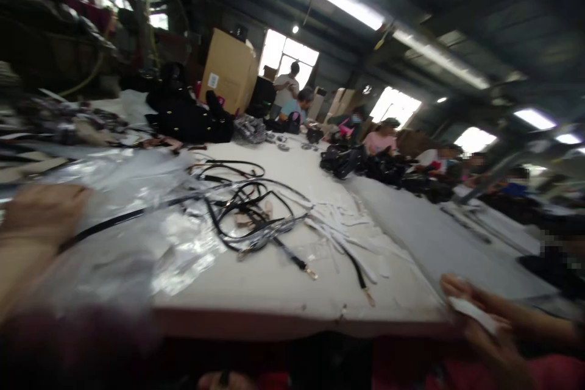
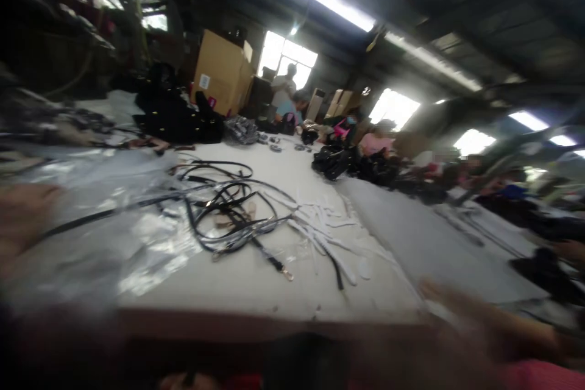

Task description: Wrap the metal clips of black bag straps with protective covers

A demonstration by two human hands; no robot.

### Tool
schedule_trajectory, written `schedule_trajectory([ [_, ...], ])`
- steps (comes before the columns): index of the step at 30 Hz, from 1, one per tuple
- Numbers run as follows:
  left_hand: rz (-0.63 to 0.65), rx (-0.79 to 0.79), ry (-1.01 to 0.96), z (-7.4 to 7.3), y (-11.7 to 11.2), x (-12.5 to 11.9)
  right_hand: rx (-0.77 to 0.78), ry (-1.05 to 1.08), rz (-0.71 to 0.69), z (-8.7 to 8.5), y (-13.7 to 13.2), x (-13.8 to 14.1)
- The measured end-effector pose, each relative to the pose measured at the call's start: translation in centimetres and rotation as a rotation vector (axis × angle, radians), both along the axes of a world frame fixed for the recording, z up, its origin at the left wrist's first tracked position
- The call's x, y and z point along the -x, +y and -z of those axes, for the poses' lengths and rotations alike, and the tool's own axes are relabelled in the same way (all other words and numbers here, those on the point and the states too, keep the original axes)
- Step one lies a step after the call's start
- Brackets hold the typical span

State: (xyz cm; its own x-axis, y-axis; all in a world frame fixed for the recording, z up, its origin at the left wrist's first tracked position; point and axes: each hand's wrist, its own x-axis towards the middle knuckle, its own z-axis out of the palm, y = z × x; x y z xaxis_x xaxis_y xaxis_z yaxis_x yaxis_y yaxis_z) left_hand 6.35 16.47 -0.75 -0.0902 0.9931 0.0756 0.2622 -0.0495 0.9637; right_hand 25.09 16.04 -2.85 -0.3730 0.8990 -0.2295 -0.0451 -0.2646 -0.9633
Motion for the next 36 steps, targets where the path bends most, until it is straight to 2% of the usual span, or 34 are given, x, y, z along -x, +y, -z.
schedule_trajectory([
  [2,-0.1,0.097,0.044,1.0,-3.3,2.9,0.144,0.089,-0.036,2.9,-2.7,3.9],
  [4,-0.202,0.181,0.073,1.5,-5.7,6.2,0.325,0.179,-0.001,4.6,-5.0,6.6],
  [6,-0.282,0.231,0.08,1.6,-7.1,8.6,0.479,0.238,0.071,5.4,-6.3,7.6],
  [8,-0.328,0.248,0.064,1.6,-7.3,9.6,0.561,0.258,0.112,5.6,-6.7,7.5],
  [11,-0.327,0.249,0.012,1.8,-7.2,8.9,0.575,0.258,0.101,5.7,-6.5,6.7],
  [14,-0.256,0.263,-0.035,2.5,-8.3,6.5,0.587,0.271,0.104,6.3,-6.6,6.3],
  [16,-0.183,0.291,-0.055,3.7,-9.8,4.9,0.583,0.255,0.115,6.8,-6.7,6.1],
  [19,-0.075,0.335,-0.077,6.1,-12.2,3.2,0.535,0.182,0.164,7.5,-6.7,5.9],
  [21,-0.013,0.27,-0.002,7.9,-13.3,2.9,0.506,0.132,0.196,7.8,-6.7,5.8],
  [24,0.067,0.006,0.29,10.0,-13.8,3.1,0.492,0.086,0.213,7.9,-6.7,5.8],
  [27,0.169,-0.266,0.574,11.0,-13.5,3.5,0.479,0.053,0.274,8.1,-6.8,6.3],
  [29,0.232,-0.365,0.674,11.3,-13.1,3.6,0.472,0.038,0.32,8.3,-7.0,6.9],
  [33,0.238,-0.373,0.686,11.8,-12.8,3.6,0.457,0.01,0.332,8.8,-7.5,7.8],
  [36,0.2,-0.251,0.595,11.8,-13.0,3.6,0.45,-0.009,0.3,8.7,-7.9,7.7],
])
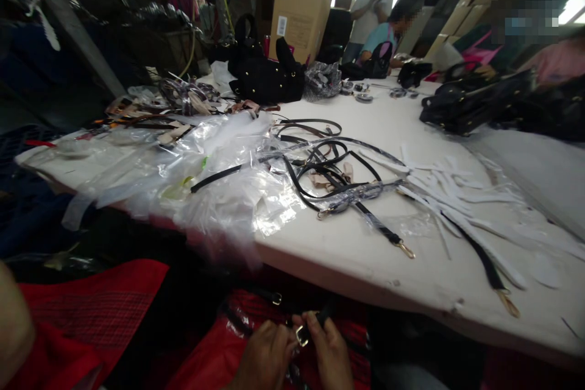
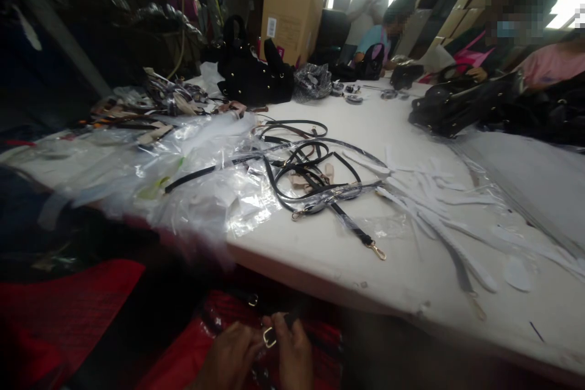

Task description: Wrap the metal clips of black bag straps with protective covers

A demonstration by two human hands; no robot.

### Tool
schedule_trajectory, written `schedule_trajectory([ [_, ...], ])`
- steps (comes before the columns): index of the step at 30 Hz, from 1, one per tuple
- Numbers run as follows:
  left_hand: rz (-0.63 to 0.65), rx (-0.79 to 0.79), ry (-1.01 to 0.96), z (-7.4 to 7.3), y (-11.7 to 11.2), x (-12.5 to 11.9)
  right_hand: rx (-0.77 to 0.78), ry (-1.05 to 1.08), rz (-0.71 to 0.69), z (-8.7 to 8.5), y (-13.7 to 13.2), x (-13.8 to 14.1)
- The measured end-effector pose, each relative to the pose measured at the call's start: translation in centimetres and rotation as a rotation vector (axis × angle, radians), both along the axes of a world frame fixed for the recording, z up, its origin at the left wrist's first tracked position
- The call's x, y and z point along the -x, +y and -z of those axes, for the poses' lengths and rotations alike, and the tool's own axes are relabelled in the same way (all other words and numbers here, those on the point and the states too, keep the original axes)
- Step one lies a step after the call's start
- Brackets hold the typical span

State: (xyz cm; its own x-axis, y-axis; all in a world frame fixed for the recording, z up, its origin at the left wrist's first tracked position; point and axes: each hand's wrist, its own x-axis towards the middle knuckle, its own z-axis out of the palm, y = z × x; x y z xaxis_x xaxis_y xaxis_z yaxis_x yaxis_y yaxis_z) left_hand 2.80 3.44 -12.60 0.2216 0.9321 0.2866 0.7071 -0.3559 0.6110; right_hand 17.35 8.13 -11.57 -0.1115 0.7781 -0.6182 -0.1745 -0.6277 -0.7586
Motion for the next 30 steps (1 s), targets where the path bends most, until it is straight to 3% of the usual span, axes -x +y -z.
schedule_trajectory([
  [3,-0.116,0.295,-0.321,-0.6,-0.1,-0.2,-0.039,-0.031,-0.046,-0.7,-0.2,-0.4],
  [7,-0.351,0.757,-0.96,-1.2,0.4,-1.1,-0.1,-0.037,-0.09,-1.2,-0.5,-0.7],
  [10,-0.361,0.881,-1.22,-1.1,0.8,-1.7,-0.1,0.007,-0.109,-0.9,-1.0,-0.4],
  [13,-0.332,0.861,-1.257,-1.2,0.9,-1.8,-0.13,0.02,-0.138,-0.5,-1.1,-0.2],
  [17,-0.327,0.794,-1.061,-1.2,0.9,-1.7,-0.059,0.138,-0.12,-0.2,-1.0,0.0],
  [22,-0.336,0.757,-0.984,0.0,0.5,-1.8,0.033,0.286,-0.06,0.4,-1.9,0.3],
  [26,-0.321,0.8,-1.043,-0.1,0.1,-2.1,0.132,0.447,-0.046,-1.2,-1.2,-0.2],
  [30,-0.372,0.791,-1.044,-1.3,0.3,-2.4,0.111,0.347,0.063,-2.6,0.1,-0.6],
])
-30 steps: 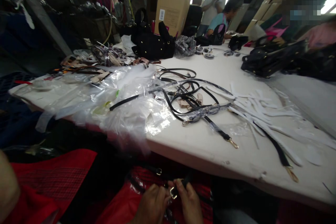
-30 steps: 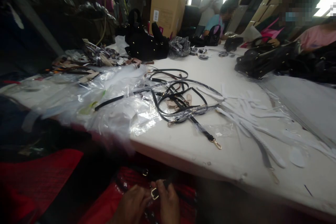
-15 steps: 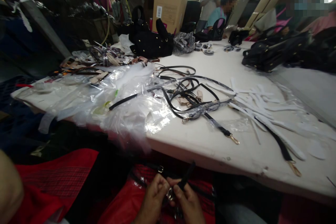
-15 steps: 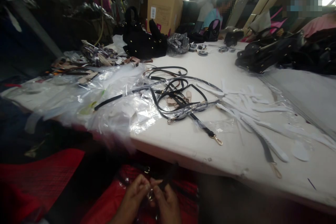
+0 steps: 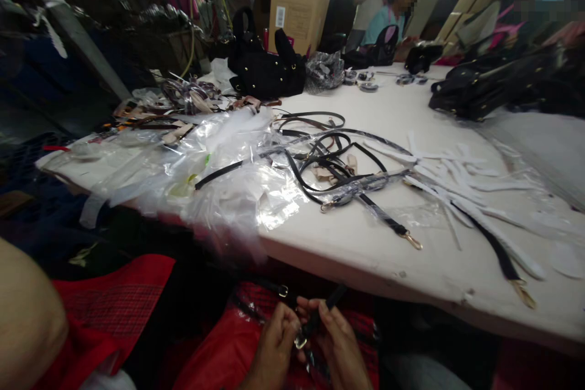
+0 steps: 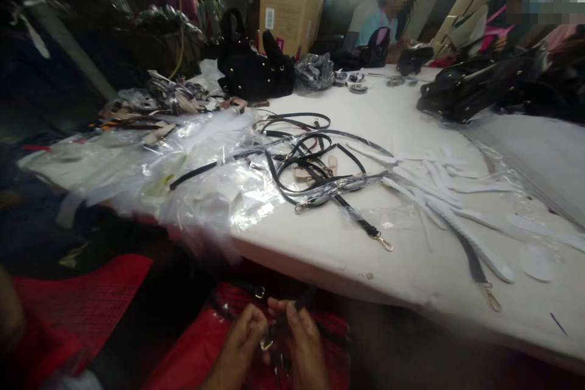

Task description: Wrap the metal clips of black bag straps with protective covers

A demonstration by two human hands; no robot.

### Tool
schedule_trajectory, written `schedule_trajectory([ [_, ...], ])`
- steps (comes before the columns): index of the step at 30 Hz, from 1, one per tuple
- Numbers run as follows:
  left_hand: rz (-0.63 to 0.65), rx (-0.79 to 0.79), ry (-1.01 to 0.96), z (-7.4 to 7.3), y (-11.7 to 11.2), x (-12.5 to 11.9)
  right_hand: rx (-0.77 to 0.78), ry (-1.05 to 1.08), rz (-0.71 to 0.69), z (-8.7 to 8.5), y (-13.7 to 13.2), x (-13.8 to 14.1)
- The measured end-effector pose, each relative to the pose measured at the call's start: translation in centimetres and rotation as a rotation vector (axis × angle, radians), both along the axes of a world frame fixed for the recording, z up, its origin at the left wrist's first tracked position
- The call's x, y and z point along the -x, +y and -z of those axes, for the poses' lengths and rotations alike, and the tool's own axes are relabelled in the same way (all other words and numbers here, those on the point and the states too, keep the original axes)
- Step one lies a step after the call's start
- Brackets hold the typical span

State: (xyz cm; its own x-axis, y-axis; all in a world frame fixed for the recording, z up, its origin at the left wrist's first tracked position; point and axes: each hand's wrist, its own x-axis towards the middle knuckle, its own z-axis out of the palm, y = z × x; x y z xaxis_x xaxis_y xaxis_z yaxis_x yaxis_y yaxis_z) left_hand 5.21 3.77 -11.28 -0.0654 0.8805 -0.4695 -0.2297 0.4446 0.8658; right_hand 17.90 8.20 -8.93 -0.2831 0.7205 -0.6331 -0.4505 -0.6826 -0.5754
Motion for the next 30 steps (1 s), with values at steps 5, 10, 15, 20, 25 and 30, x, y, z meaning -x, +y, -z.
schedule_trajectory([
  [5,-0.007,-0.022,0.008,-1.4,0.2,0.2,-0.046,-0.073,-0.036,0.4,-0.3,-0.4],
  [10,0.115,-0.071,-0.095,-0.7,-0.8,0.7,0.018,-0.081,0.037,0.9,-0.9,-0.7],
  [15,0.214,-0.097,0.031,-0.2,-1.8,1.9,0.022,-0.076,0.06,1.6,-1.3,-0.2],
  [20,0.318,-0.006,0.214,-0.8,-1.6,2.2,0.008,-0.106,0.048,2.3,-2.0,0.4],
  [25,0.311,0.099,0.244,0.5,-1.3,0.7,-0.047,-0.28,0.051,1.9,-1.9,0.6],
  [30,0.319,0.046,0.247,0.9,-1.2,0.2,-0.066,-0.358,0.057,2.0,-1.4,-0.3],
])
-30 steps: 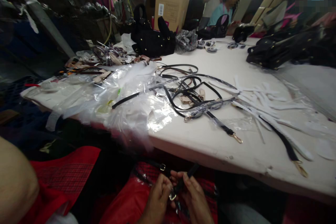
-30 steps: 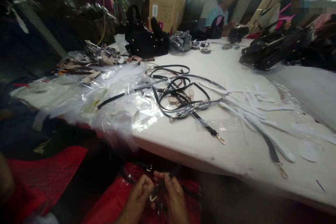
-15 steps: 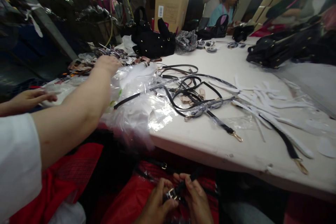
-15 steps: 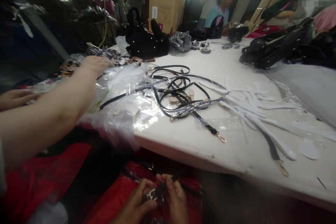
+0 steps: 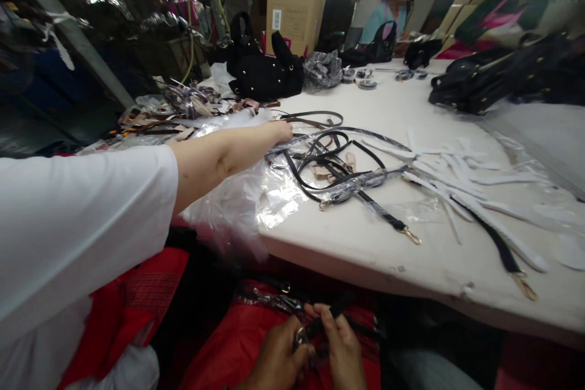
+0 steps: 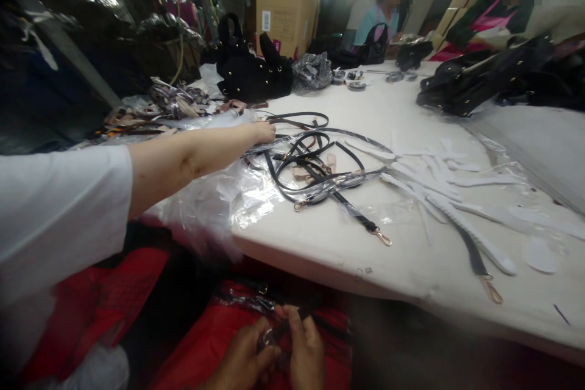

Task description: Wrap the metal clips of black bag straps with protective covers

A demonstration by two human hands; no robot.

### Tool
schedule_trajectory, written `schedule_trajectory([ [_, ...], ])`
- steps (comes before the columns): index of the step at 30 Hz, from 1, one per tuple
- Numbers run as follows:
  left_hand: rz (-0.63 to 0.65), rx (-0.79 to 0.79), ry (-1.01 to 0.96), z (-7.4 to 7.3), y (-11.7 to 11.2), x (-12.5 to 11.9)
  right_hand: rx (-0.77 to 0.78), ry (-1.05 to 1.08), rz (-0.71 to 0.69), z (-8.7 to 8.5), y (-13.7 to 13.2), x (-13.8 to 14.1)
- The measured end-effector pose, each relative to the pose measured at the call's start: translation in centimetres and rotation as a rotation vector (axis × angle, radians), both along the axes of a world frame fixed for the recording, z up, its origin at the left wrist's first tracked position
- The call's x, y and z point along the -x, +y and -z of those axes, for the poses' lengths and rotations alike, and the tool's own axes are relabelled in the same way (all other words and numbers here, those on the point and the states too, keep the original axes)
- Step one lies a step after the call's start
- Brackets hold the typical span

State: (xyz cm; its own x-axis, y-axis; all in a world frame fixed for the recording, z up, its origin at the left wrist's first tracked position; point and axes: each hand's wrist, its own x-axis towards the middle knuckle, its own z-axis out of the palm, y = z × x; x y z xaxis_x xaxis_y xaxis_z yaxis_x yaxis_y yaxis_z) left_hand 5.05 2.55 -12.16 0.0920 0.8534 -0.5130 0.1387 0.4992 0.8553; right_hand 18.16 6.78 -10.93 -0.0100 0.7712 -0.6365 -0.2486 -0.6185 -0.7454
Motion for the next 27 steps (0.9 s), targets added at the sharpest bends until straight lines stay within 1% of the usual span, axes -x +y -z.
schedule_trajectory([
  [2,0.035,-0.051,-0.06,-0.6,0.0,0.3,0.029,0.026,0.021,0.5,0.0,-0.4],
  [4,0.066,-0.095,-0.162,-1.3,0.0,0.5,0.045,0.029,0.015,1.1,-0.3,-0.6],
  [7,0.042,-0.086,-0.32,-1.7,-0.1,0.5,0.022,0.016,-0.016,1.4,-0.7,-0.6],
  [9,-0.02,-0.059,-0.375,-1.5,-0.2,0.3,0.009,0.067,-0.042,1.0,-0.7,-0.5],
  [11,-0.073,-0.044,-0.395,-1.3,-0.2,0.1,-0.009,0.103,-0.08,0.3,-0.6,-0.5],
  [13,-0.087,-0.021,-0.423,-1.4,0.0,-0.1,-0.061,0.063,-0.117,-0.6,-0.1,-0.6],
  [15,-0.079,0.035,-0.468,-1.6,0.3,-0.4,-0.136,-0.009,-0.152,-1.2,0.4,-0.8],
  [17,-0.081,0.08,-0.509,-2.0,0.7,-0.7,-0.191,-0.027,-0.189,-1.4,0.7,-0.8],
  [18,-0.086,0.093,-0.526,-2.2,0.9,-0.8,-0.206,-0.006,-0.21,-1.5,0.8,-0.7],
  [20,-0.111,0.116,-0.576,-2.6,1.4,-0.9,-0.186,0.085,-0.247,-1.6,0.8,-0.5],
  [22,-0.182,0.165,-0.662,-3.1,1.6,-0.8,-0.171,0.124,-0.257,-1.6,0.7,-0.8],
  [23,-0.232,0.193,-0.712,-3.4,1.7,-0.7,-0.185,0.084,-0.245,-1.6,0.6,-1.1],
  [25,-0.344,0.232,-0.793,-3.8,1.9,-0.5,-0.258,-0.098,-0.254,-1.4,0.1,-2.0],
  [27,-0.435,0.232,-0.838,-4.1,1.9,-0.5,-0.379,-0.289,-0.337,-1.0,-0.5,-2.8],
])
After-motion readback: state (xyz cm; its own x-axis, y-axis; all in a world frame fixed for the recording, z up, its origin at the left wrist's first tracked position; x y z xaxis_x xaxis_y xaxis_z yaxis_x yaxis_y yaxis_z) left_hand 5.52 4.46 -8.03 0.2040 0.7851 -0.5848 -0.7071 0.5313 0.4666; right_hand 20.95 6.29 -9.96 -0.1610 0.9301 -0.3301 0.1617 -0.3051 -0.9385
